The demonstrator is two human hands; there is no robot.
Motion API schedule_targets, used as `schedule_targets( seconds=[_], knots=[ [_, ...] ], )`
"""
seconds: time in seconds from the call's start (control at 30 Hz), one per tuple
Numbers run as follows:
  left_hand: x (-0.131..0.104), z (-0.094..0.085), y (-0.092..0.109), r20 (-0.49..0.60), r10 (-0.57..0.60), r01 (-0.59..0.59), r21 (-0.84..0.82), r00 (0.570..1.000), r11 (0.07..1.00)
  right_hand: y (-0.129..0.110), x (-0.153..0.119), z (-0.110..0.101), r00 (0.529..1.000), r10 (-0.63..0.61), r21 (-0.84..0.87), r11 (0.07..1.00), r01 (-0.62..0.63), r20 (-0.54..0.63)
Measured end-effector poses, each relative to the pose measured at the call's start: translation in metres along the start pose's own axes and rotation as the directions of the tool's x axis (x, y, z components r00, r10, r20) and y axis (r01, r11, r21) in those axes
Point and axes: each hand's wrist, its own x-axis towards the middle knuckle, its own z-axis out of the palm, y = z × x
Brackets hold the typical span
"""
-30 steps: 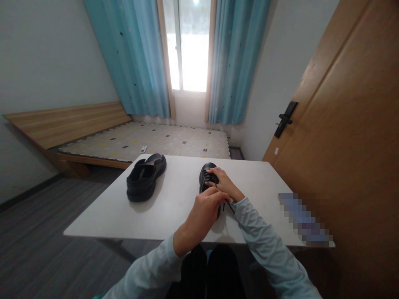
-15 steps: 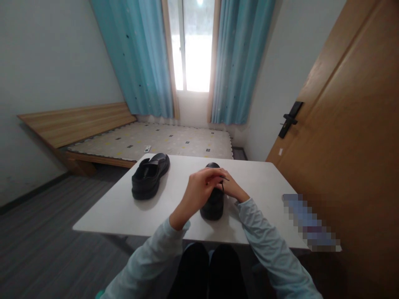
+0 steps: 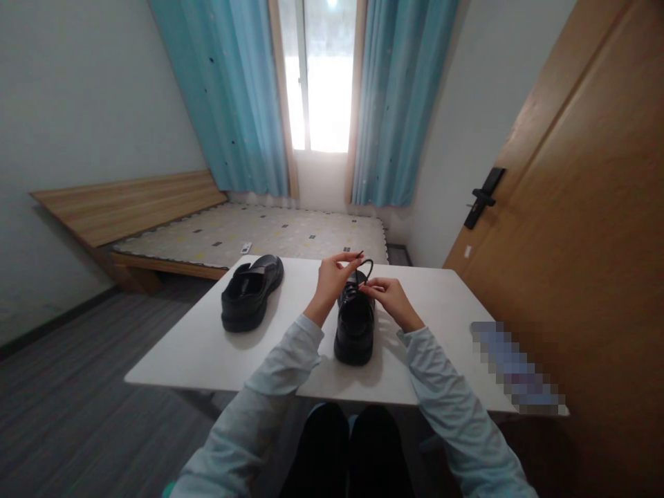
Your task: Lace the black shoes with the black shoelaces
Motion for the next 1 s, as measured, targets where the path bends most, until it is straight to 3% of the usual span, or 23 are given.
schedule_targets(
  seconds=[0.1,0.23,0.43,0.5,0.6,0.7,0.8,1.0],
  knots=[
    [0.007,0.002,-0.015,-0.067,-0.092,0.102,0.178,0.994,0.979,-0.005,-0.001,0.003,0.997,0.065,0.056,0.996,-0.062,-0.047],
    [0.008,-0.003,-0.031,-0.055,-0.202,0.208,0.371,0.978,0.905,-0.01,-0.002,0.007,0.992,0.101,0.161,0.983,-0.088,-0.074],
    [-0.002,-0.016,-0.029,-0.059,-0.246,0.217,0.689,0.968,0.691,-0.008,-0.003,0.009,0.98,0.146,0.243,0.964,-0.11,-0.138],
    [-0.008,-0.02,-0.019,0.021,-0.263,0.161,0.741,0.965,0.652,-0.007,-0.003,0.01,0.975,0.154,0.256,0.96,-0.111,-0.158],
    [-0.018,-0.025,0.0,0.282,-0.312,0.016,0.718,0.907,0.696,-0.008,-0.003,0.011,0.972,0.158,0.27,0.957,-0.108,-0.172],
    [-0.029,-0.024,0.015,0.383,-0.269,-0.036,0.63,0.884,0.776,-0.008,-0.003,0.012,0.967,0.16,0.289,0.952,-0.098,-0.199],
    [-0.038,-0.016,0.017,0.355,-0.192,-0.058,0.586,0.915,0.808,-0.008,-0.003,0.012,0.963,0.158,0.305,0.949,-0.087,-0.218],
    [-0.037,-0.001,0.011,0.146,-0.092,-0.003,0.549,0.985,0.836,-0.007,-0.002,0.012,0.965,0.136,0.31,0.949,-0.062,-0.223]
  ],
)
